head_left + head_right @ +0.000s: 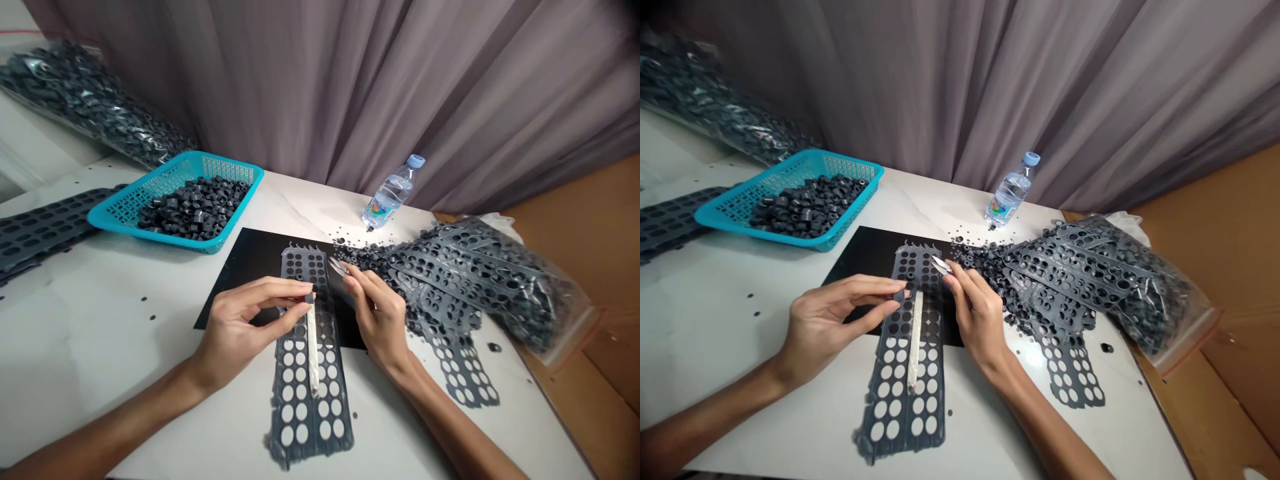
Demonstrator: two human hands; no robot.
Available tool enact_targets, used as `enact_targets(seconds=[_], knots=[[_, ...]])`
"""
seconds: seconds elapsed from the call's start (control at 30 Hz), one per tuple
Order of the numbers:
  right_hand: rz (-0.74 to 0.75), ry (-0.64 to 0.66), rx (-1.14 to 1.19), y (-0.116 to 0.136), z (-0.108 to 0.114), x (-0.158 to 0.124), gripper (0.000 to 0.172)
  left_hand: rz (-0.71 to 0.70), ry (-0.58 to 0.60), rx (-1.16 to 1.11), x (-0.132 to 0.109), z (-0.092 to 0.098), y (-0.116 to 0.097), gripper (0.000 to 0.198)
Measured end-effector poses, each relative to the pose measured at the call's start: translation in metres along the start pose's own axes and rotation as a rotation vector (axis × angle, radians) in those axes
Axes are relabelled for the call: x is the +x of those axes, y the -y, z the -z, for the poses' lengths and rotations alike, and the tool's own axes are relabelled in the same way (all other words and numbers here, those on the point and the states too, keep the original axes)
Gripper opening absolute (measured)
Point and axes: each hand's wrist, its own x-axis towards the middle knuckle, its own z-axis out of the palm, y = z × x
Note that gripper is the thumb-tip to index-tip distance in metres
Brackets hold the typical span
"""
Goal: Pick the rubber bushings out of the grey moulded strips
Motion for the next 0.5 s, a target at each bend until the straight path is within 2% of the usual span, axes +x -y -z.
enact_targets(seconds=[0.2,0.3,0.4,0.47,0.5], knots=[[0.006,-0.037,-0.027,0.002,0.006,0.0,0.032,0.001,0.013,0.003,0.0,-0.001,-0.001,0.024],[0.024,-0.066,-0.061,0.004,0.01,0.002,0.032,0.032,0.06,0.023,0.006,-0.002,0.008,0.021],[0.038,-0.186,-0.119,0.006,0.022,0.006,0.03,0.022,0.201,0.09,0.029,-0.012,0.026,0.019],[0.014,-0.284,-0.14,0.006,0.033,0.01,0.028,-0.04,0.337,0.132,0.056,-0.027,0.038,0.021],[-0.009,-0.32,-0.141,0.005,0.038,0.012,0.027,-0.071,0.369,0.145,0.071,-0.038,0.044,0.021]])
